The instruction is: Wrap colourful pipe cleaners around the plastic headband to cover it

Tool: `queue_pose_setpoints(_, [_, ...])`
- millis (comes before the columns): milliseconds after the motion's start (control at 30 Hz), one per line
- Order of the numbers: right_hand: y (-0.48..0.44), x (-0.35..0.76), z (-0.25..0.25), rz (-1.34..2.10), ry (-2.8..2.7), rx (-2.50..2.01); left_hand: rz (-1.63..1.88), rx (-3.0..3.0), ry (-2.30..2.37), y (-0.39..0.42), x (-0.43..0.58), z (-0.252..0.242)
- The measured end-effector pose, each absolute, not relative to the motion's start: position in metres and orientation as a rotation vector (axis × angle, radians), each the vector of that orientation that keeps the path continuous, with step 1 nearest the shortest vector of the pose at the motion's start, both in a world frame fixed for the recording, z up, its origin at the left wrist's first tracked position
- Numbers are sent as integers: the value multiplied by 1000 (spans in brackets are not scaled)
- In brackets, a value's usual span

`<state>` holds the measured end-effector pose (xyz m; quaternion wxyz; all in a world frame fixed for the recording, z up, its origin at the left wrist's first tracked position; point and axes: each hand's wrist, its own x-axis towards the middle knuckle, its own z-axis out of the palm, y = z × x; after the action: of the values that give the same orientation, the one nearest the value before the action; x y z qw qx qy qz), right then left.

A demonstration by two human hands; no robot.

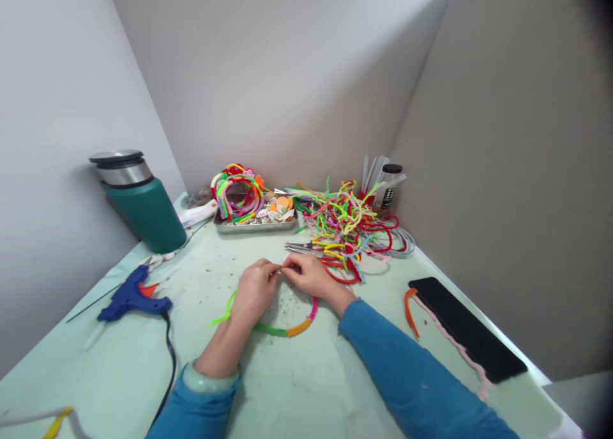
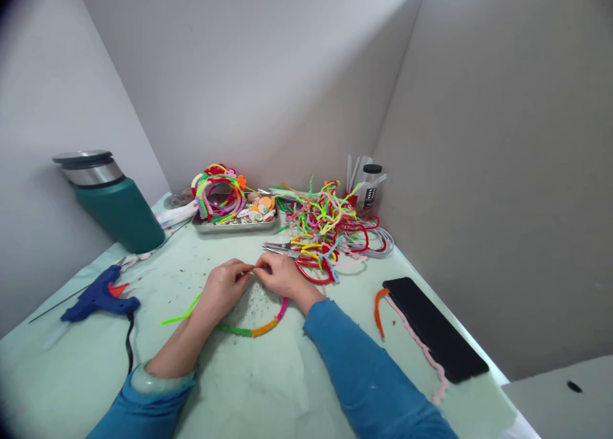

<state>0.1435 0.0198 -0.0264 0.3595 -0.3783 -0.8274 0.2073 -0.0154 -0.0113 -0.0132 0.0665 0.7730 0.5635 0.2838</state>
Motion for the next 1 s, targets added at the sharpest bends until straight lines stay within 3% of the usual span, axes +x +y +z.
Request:
queue_pose_setpoints(700, [17,143,-20,561,-2062,-877,835,1994,1863,-10,-14,-9])
queue_pose_setpoints(1000, [16,144,-17,534,-2129,-808,801,1827,1651,-11,-14,-4])
